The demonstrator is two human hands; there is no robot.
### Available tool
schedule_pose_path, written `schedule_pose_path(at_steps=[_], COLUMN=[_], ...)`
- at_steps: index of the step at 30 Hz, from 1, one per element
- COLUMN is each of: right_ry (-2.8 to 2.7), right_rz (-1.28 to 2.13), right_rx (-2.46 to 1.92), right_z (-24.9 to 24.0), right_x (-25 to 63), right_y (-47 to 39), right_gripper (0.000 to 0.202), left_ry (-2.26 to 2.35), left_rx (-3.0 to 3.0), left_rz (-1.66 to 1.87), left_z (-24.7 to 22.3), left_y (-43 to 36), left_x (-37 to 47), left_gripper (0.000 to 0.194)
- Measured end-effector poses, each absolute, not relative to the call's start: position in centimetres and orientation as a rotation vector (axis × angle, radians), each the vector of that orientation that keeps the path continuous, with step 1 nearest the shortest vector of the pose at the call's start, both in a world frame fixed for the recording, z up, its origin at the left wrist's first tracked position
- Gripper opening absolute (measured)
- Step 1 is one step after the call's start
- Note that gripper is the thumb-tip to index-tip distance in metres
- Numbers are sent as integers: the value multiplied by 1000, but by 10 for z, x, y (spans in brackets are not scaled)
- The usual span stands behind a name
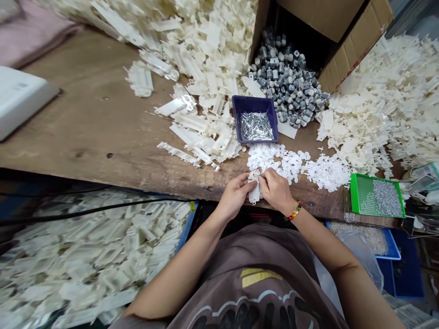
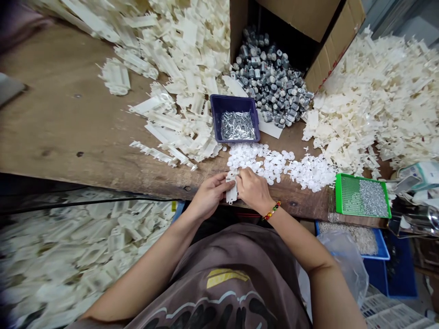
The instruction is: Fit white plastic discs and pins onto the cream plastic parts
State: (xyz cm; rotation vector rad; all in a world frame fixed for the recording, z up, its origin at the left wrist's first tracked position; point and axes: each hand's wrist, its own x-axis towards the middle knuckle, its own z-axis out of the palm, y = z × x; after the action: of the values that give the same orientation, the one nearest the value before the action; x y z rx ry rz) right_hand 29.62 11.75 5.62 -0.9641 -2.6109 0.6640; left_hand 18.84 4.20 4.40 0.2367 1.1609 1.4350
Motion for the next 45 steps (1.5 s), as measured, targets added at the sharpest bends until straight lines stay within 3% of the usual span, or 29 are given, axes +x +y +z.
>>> schedule_pose_path(at_steps=[7, 11, 16, 23, 29, 35, 39, 41, 45], right_ry=[-2486, -2714, -2953, -2564, -2618, -2753, -2697, -2592, -2693], right_rz=[989, 683, 430, 1030, 1027, 848, 889, 711, 246], right_rx=[-1102, -1034, -976, -975, -962, -972, -1030, -1141, -1074], right_z=[69, 69, 62, 69, 75, 68, 72, 74, 73], right_x=[312, 317, 313, 307, 303, 305, 310, 313, 310], right_y=[135, 138, 132, 132, 125, 117, 141, 163, 197], right_gripper=[30, 15, 18, 12, 7, 9, 26, 28, 14], left_ry=[1146, 1169, 1181, 1198, 1178, 1180, 1170, 1139, 1059], left_rx=[245, 287, 267, 288, 270, 277, 261, 257, 285], left_rz=[1367, 1321, 1345, 1353, 1360, 1344, 1321, 1303, 1281], left_z=[51, 53, 50, 50, 51, 50, 53, 53, 51], left_y=[35, 29, 29, 30, 29, 28, 27, 29, 37], left_x=[185, 187, 190, 190, 191, 189, 190, 195, 210], left_gripper=[39, 46, 53, 53, 52, 50, 51, 51, 51])
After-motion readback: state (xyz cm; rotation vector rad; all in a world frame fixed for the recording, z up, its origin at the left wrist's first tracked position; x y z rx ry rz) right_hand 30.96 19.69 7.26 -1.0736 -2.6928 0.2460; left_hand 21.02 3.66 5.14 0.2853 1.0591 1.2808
